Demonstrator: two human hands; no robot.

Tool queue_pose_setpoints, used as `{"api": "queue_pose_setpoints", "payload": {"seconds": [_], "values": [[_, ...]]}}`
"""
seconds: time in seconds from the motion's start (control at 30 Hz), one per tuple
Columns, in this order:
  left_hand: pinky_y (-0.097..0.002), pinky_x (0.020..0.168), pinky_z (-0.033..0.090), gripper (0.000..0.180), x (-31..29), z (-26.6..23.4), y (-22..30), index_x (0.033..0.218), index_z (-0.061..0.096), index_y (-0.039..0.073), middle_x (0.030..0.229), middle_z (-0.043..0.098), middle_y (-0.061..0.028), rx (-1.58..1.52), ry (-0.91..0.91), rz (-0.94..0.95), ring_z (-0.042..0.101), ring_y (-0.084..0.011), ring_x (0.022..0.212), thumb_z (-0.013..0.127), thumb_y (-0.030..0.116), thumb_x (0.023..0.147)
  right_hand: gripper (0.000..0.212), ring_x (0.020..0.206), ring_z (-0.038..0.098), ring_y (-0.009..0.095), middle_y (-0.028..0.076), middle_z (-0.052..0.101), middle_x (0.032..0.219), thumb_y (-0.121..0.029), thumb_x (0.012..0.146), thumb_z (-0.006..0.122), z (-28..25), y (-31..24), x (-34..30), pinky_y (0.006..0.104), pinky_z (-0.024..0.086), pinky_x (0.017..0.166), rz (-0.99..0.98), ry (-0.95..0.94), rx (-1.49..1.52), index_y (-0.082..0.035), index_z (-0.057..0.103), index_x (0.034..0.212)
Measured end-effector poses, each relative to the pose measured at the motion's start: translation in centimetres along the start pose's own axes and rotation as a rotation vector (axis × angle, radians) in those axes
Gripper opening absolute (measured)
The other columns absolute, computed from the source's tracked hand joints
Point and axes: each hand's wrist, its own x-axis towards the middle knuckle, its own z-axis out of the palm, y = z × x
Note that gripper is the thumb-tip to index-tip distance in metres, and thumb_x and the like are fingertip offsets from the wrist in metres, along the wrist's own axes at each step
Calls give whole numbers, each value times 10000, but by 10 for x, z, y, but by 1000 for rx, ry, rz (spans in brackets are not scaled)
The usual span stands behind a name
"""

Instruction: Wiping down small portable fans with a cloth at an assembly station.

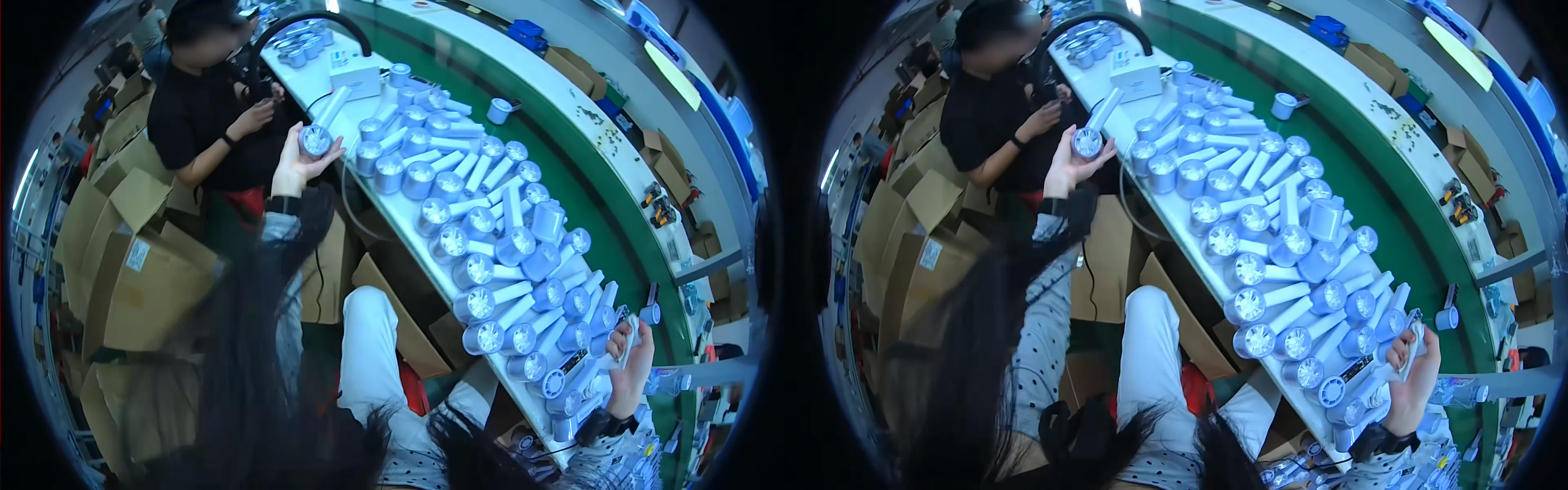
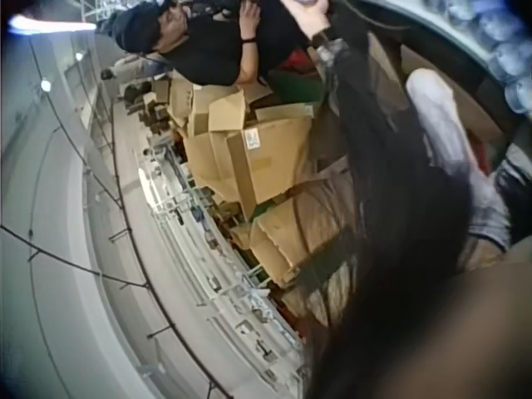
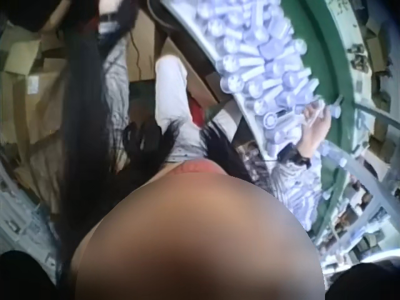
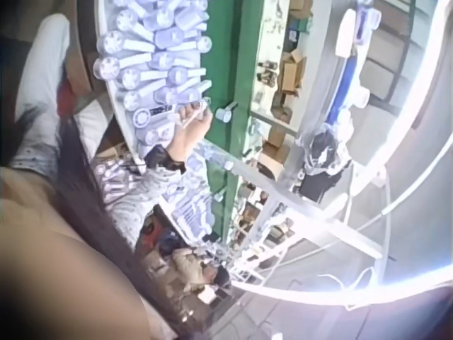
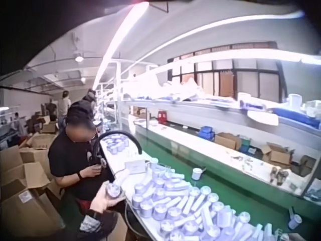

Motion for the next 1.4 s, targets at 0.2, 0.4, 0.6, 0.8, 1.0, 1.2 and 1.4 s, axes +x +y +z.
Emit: {"api": "queue_pose_setpoints", "payload": {"seconds": [0.2, 0.4, 0.6, 0.8, 1.0, 1.2, 1.4], "values": [[-491, 779, 448, 480, 123, -15, 30, 955, 550, 113, 951, 532, -99, 375, 243, -108, 550, -291, 809, 673, 480, 670, 122, 466, 347, 75, -16, 435, 663, -217, 878, 483, 26, -21, 26, 221, 254, 380, -125, 67, -231, -96, 494, 880], [-478, 604, 497, 484, 135, -38, 48, 1030, 518, 93, 932, 546, -156, 444, 345, 181, 552, -330, 629, 706, 393, 699, 327, 367, 237, 29, -95, 295, 505, -395, 828, 603, 111, -49, 124, 233, 155, 353, -15, -65, -1106, -136, 469, 681], [-515, 703, 529, 452, 157, -46, 48, 1004, 538, 45, 822, 545, -113, 459, 303, 147, 532, -237, 618, 540, 463, 830, 232, 509, 561, 209, 128, 576, 563, -201, 686, 531, 228, -22, 269, 337, 428, 480, -526, -314, -1894, 13, 602, 634], [-550, 750, 517, 582, 166, -42, 55, 1077, 509, 75, 814, 498, -68, 525, 186, -99, 522, -235, 658, 464, 596, 822, 170, 793, 651, 277, 105, 670, 830, -203, 773, 573, 324, 70, 413, 376, 500, 627, -1176, -178, -2752, -89, 677, 842], [-465, 726, 544, 548, 140, -35, 47, 1063, 498, 44, 820, 553, -128, 560, 138, -275, 578, -227, 621, 410, 542, 853, 289, 785, 652, 178, -17, 654, 829, -230, 884, 475, 337, 167, 539, 308, 460, 575, -1074, -275, -3130, -223, 515, 1170], [-416, 711, 560, 387, 180, -6, 12, 1018, 491, 28, 715, 535, -56, 481, 196, -252, 498, -119, 461, 370, 371, 886, 551, 641, 626, 289, 96, 617, 658, -312, 692, 669, 265, 148, 636, 391, 479, 574, -1309, -47, -3122, -142, 450, 1168], [-504, 710, 542, 577, 185, -55, 51, 1141, 425, 80, 851, 490, -83, 137, 240, -126, 455, -133, 500, 362, 583, 868, 505, 778, 644, 265, 79, 651, 832, -297, 686, 695, 352, 115, 465, 393, 495, 631, -1230, -573, -2756, -140, 483, 1117]]}}
